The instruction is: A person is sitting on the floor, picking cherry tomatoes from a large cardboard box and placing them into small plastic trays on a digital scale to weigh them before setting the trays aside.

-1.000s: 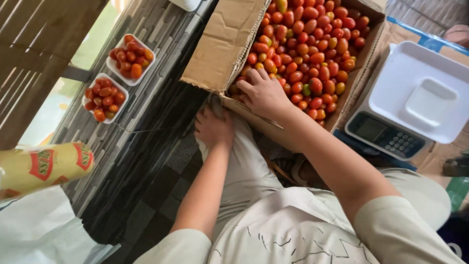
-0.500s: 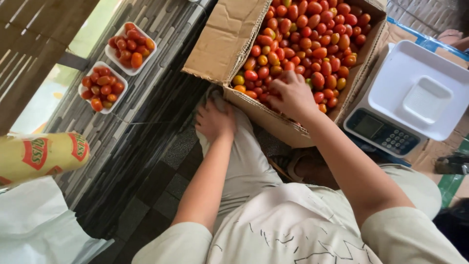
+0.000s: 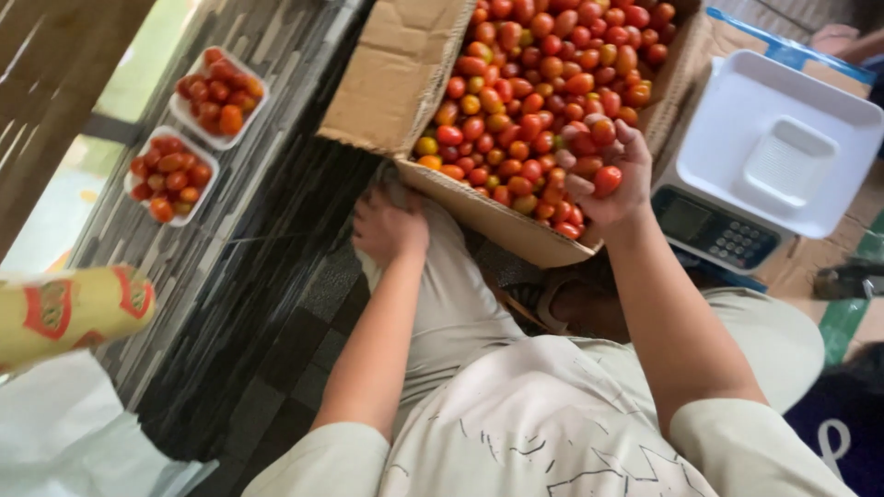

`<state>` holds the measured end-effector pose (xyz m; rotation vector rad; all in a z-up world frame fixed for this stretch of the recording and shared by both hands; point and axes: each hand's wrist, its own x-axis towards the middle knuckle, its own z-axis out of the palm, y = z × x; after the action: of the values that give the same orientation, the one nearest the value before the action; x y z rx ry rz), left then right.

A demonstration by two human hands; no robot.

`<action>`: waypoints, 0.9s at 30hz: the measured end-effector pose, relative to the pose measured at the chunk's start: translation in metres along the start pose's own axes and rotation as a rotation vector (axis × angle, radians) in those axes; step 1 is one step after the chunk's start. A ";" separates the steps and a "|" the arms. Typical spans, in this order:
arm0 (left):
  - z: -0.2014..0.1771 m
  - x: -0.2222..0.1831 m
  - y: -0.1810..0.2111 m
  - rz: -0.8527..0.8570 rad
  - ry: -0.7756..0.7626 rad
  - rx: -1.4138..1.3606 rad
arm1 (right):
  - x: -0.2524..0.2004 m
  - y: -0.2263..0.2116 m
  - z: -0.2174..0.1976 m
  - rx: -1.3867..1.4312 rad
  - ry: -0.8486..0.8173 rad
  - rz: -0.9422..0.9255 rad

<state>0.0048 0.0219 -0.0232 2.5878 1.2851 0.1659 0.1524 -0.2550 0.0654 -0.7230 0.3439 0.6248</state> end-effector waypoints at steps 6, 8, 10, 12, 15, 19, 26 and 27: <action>-0.016 0.000 0.005 -0.009 -0.114 0.072 | -0.033 -0.019 -0.010 0.213 -0.316 0.066; -0.022 -0.001 0.006 -0.002 -0.136 0.113 | -0.045 -0.032 -0.021 0.247 -0.319 0.053; -0.026 -0.001 0.008 0.010 -0.112 0.113 | -0.049 -0.048 -0.057 0.142 -0.229 -0.058; -0.017 0.000 0.004 0.022 -0.093 0.112 | -0.048 -0.080 -0.086 -0.008 0.023 -0.141; -0.011 0.002 -0.001 0.036 -0.063 0.142 | -0.031 -0.124 -0.171 -0.388 0.446 -0.381; -0.012 0.003 0.001 0.026 -0.092 0.205 | 0.035 -0.184 -0.385 -1.264 0.922 -0.802; -0.010 0.005 -0.001 0.065 -0.072 0.208 | 0.023 -0.181 -0.337 -2.002 0.952 -0.622; -0.011 0.006 -0.001 0.067 -0.079 0.216 | 0.020 -0.178 -0.331 -2.098 0.932 -0.669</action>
<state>0.0054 0.0285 -0.0132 2.7880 1.2522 -0.0674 0.2544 -0.5834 -0.0881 -3.0092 0.1303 -0.3304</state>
